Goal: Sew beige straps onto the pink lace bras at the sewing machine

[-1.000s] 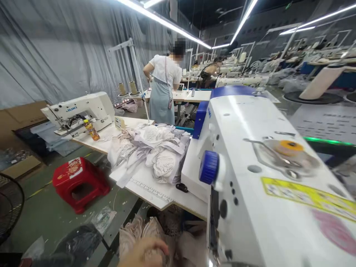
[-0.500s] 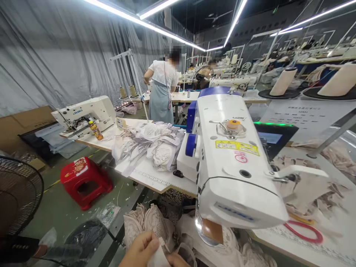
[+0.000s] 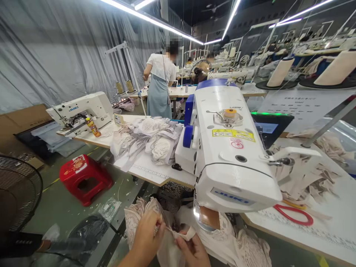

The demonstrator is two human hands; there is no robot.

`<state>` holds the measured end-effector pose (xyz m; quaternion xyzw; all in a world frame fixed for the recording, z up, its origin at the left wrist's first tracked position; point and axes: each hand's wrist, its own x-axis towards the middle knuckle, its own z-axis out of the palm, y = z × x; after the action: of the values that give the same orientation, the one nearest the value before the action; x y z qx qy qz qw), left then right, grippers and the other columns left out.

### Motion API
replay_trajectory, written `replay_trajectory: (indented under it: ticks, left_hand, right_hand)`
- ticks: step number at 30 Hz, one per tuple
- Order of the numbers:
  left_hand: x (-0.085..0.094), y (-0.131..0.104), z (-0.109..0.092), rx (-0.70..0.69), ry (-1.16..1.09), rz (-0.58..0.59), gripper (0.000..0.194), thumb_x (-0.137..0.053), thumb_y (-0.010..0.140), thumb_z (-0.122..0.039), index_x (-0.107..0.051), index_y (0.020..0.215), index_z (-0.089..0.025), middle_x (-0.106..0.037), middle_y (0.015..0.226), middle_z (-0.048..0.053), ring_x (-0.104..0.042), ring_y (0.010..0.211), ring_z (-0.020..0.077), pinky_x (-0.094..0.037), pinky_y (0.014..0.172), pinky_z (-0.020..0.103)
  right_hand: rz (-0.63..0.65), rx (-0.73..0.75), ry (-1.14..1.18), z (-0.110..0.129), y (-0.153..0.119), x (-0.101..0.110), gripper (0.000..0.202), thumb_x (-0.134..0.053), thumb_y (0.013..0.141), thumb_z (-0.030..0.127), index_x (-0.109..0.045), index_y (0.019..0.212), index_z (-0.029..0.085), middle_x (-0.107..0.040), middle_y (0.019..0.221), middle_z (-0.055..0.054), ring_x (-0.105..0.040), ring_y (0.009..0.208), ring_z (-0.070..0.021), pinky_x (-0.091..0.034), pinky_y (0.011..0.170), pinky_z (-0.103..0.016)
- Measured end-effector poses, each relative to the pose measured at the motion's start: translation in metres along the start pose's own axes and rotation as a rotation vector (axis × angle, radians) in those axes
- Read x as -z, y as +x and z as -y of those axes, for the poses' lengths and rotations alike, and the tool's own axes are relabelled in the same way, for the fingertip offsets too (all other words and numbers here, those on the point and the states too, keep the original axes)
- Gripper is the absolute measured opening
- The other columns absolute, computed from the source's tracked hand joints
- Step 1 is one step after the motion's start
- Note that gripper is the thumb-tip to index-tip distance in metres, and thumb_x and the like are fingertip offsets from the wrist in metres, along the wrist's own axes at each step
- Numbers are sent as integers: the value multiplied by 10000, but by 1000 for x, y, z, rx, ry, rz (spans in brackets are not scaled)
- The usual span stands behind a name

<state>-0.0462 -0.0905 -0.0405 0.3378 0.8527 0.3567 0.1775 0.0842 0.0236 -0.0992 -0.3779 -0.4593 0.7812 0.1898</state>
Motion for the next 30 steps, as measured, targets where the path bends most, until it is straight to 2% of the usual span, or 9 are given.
replay_trajectory:
  ticks: [4,6,9,11,12,17,20,26,30]
  left_hand:
    - [-33,3,8,164,-425,225,348,-554,810,-518,-544,712,-185,-542,671,10,-503,665,170,-400,645,295]
    - [-42,8,5,160,-533,238,430,-518,804,-596,-521,678,-185,-505,623,-3,-483,621,159,-396,596,281]
    - [-41,15,-5,132,-487,189,427,-485,848,-568,-522,665,-185,-500,640,-2,-474,652,158,-394,617,276]
    - [-34,20,-11,125,-435,140,366,-511,869,-506,-549,705,-181,-528,711,8,-487,738,170,-399,688,280]
    - [-32,23,-13,118,-421,145,328,-532,874,-477,-579,747,-179,-552,750,12,-499,782,175,-404,726,280]
    - [-33,31,-18,90,-451,318,302,-555,908,-449,-670,994,-183,-663,900,27,-578,840,170,-441,790,266]
    - [-34,25,-26,42,-437,363,315,-519,944,-442,-680,1008,-179,-662,867,25,-584,813,162,-450,755,251]
    - [-35,21,-39,31,-357,418,318,-474,973,-426,-679,978,-184,-635,821,23,-559,766,158,-439,678,237]
    - [-38,23,-42,0,-286,423,315,-465,973,-420,-670,942,-183,-660,853,41,-588,804,175,-445,699,248]
  right_hand:
    - [5,369,-392,-13,1,6,240,-749,708,493,-762,779,264,-730,943,-95,-675,952,-315,-544,912,-435]
    - [34,451,-566,-17,3,8,181,-683,770,450,-776,829,305,-725,1002,-102,-669,975,-333,-540,894,-473]
    - [72,492,-746,-11,0,12,195,-646,802,376,-769,930,294,-718,1063,-102,-665,1005,-316,-543,883,-459]
    - [115,502,-798,-2,-4,18,190,-611,842,365,-747,907,249,-716,879,-75,-670,794,-245,-552,723,-372]
    - [133,509,-822,3,-6,22,212,-595,865,359,-732,975,241,-708,833,-55,-653,718,-212,-534,672,-337]
    - [57,657,-896,26,-4,39,287,-556,925,355,-668,1157,230,-691,816,-38,-598,649,-159,-491,638,-286]
    - [30,669,-904,34,0,40,344,-548,944,366,-635,1249,233,-699,916,-49,-601,657,-145,-514,675,-288]
    - [-52,634,-898,34,1,40,300,-578,931,324,-688,1197,242,-708,1044,-62,-639,719,-147,-541,682,-288]
    - [-110,710,-884,33,1,46,231,-594,929,327,-738,1088,242,-733,1002,-58,-671,771,-165,-561,705,-298]
